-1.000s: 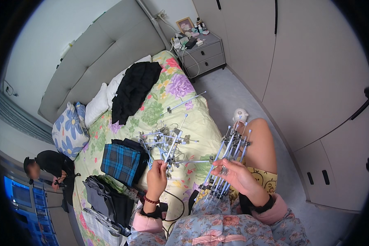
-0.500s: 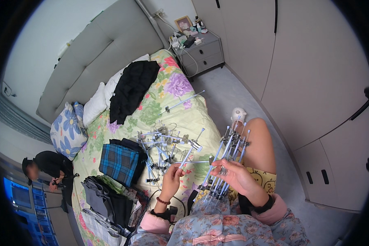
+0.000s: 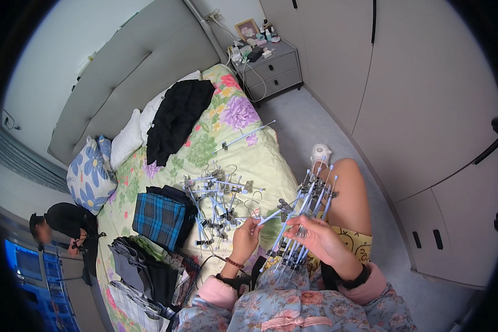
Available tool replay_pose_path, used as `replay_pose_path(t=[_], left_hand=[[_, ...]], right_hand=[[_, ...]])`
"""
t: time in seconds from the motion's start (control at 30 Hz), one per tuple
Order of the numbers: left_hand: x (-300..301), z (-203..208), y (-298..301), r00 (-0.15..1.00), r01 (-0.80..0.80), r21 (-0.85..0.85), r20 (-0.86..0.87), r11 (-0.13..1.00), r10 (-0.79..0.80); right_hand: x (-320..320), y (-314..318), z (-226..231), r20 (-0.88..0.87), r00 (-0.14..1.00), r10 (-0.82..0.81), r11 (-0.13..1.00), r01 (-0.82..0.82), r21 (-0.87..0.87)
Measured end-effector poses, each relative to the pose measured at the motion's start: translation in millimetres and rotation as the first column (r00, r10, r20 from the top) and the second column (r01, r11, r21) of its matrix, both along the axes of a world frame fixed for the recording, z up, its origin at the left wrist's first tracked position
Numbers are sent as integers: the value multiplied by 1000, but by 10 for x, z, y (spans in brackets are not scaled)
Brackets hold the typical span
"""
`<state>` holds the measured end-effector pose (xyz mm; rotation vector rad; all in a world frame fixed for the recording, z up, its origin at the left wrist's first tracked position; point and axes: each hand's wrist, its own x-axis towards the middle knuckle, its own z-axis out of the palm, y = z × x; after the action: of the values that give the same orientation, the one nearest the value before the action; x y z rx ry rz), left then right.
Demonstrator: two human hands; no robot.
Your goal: The person sits on a bed and repeatedly picks up metal hanger parts, then inserts and secures them into a multi-pronged holder. The person handles the parts one at a time and places the assembled units into the holder.
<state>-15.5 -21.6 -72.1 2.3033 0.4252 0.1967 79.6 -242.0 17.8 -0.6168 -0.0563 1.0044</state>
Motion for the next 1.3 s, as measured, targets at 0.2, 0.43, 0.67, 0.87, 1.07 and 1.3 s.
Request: replay_pose_path(t=[0.2,0.43,0.67,0.87,1.07,1.3], left_hand=[[223,-260,14,995,-13,-112,93,994,23],[170,-75,-71,984,28,-307,176,951,28],[126,357,-116,974,4,-435,208,901,95],[90,844,22,917,-32,-504,329,863,226],[34,1132,77,982,75,-753,169,654,82],[115,976,-91,979,142,-725,1,674,-205]], right_hand=[[1,-3,-20,-12,1000,-6,1000,6,-1],[8,-16,-39,-8,999,-38,999,38,11],[18,12,-108,31,999,-24,998,22,53],[26,11,-146,49,999,-14,997,10,79],[10,14,-32,18,1000,-14,1000,14,5],[43,5,85,56,995,78,997,-79,14]])
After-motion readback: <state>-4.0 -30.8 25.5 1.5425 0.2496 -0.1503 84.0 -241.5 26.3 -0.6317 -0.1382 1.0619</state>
